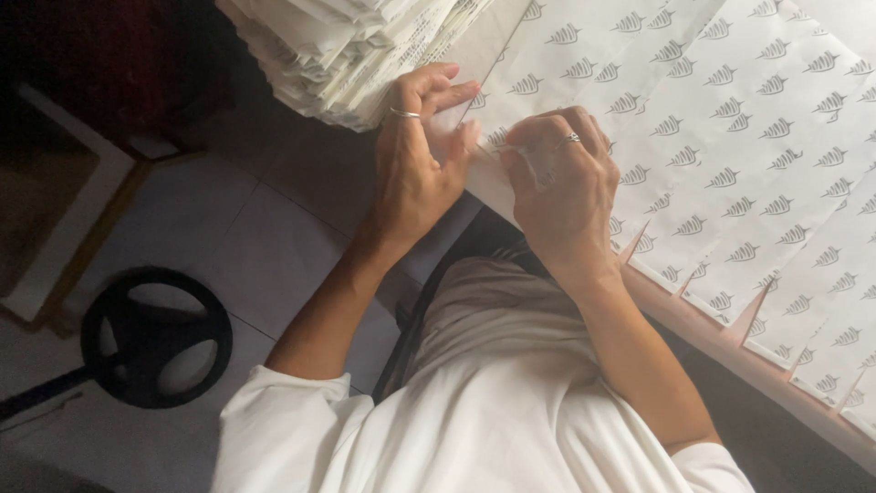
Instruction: Aligning, applying glue to, and folding paper wrappers to seal them.
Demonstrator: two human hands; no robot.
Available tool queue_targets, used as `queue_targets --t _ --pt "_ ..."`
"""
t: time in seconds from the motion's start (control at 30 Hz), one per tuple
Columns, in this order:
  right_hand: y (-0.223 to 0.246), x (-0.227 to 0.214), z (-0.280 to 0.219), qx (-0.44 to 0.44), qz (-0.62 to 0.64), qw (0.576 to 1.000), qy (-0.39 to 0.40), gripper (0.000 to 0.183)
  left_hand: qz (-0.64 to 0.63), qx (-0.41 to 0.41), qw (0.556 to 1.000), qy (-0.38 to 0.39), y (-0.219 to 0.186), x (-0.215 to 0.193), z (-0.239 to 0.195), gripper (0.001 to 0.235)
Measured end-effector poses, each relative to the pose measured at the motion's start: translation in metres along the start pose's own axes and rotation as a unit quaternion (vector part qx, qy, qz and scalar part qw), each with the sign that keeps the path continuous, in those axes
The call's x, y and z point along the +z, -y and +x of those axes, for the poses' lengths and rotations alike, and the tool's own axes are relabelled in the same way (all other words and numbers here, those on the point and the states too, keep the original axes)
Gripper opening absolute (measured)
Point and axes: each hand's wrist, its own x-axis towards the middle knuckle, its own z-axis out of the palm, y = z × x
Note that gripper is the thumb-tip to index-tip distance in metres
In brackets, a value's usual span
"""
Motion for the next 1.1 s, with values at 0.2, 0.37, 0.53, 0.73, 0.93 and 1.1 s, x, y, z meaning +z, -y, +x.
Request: queue_targets --t 0.2,0.37,0.53,0.73,0.93,1.1 --pt "0.0 -0.004 0.003 0.005 0.004 1.0 0.012 0.02 0.006 -0.017 0.999 -0.031 -0.007 0.002 -0.001 0.029" --pt "-0.001 -0.001 0.008 0.003 0.019 1.0 -0.004 0.021 0.073 0.038 0.996 -0.033 0.001 0.003 -0.002 0.023" --pt "-0.011 -0.006 0.004 -0.012 0.047 0.999 0.002 0.027 0.132 0.051 0.99 -0.024 -0.005 0.003 0.001 0.02" --pt "-0.015 -0.002 -0.002 -0.041 0.056 0.997 -0.033 0.028 0.115 0.014 0.992 -0.038 -0.024 0.014 -0.002 0.014" --pt "-0.019 -0.041 -0.055 -0.108 0.119 0.982 -0.102 0.031 0.016 0.088 0.996 -0.002 -0.019 0.019 -0.018 0.041" --pt "-0.033 -0.111 -0.121 -0.157 0.114 0.973 -0.128 0.019 0.106 0.272 0.956 0.005 -0.032 0.034 -0.039 0.041"
